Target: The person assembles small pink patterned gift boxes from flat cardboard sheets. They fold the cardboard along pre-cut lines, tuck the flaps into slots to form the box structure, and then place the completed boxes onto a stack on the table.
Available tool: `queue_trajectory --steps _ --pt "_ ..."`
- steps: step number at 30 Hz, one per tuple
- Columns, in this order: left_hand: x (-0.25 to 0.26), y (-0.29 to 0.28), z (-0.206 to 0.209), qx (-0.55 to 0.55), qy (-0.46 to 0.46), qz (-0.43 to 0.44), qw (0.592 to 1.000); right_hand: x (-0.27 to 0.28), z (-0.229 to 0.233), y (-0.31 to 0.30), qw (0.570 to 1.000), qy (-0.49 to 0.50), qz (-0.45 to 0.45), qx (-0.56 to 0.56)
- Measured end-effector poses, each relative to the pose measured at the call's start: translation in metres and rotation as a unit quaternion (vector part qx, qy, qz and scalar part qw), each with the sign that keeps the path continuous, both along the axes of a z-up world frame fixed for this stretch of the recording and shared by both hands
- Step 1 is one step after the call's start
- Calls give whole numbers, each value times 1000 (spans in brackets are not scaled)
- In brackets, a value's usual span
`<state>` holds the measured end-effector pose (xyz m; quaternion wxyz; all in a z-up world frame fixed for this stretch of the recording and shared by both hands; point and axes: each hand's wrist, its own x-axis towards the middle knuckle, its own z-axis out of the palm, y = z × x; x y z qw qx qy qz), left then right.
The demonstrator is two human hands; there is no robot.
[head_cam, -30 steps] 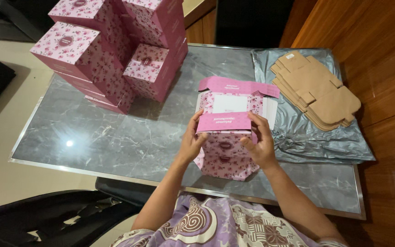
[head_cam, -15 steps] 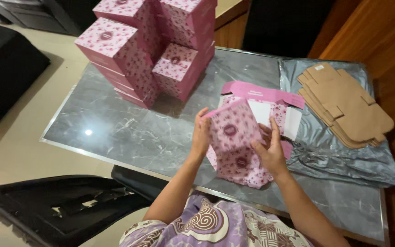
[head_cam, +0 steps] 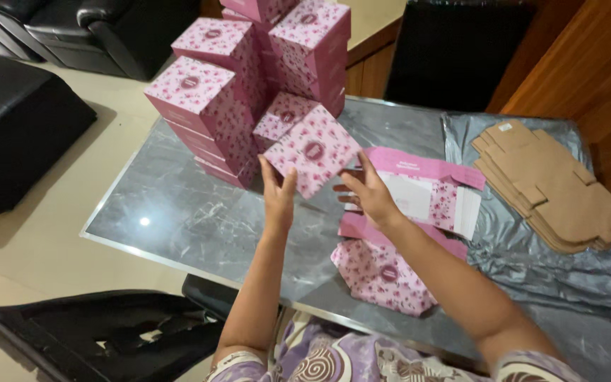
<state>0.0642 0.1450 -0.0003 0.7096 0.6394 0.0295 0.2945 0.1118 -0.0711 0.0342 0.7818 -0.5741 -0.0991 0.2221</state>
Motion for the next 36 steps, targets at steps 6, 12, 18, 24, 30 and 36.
queue_trajectory --steps 6,12,18,24,30,36 --pt "69 34 6 -178 3 43 983 61 16 60 999 -15 24 -17" --pt "74 17 3 -177 -33 54 982 84 1 78 999 -21 34 17" --pt "56 -21 17 196 9 191 962 50 -8 44 997 -44 54 -26" --pt "47 -48 10 225 -27 233 946 23 -17 -34 962 -188 27 -196" --pt "13 -89 -48 315 30 25 948 -11 -46 -130 806 -390 -48 -444" --pt "-26 -95 -47 426 159 -113 883 -72 -69 -156 706 -428 2 -564"
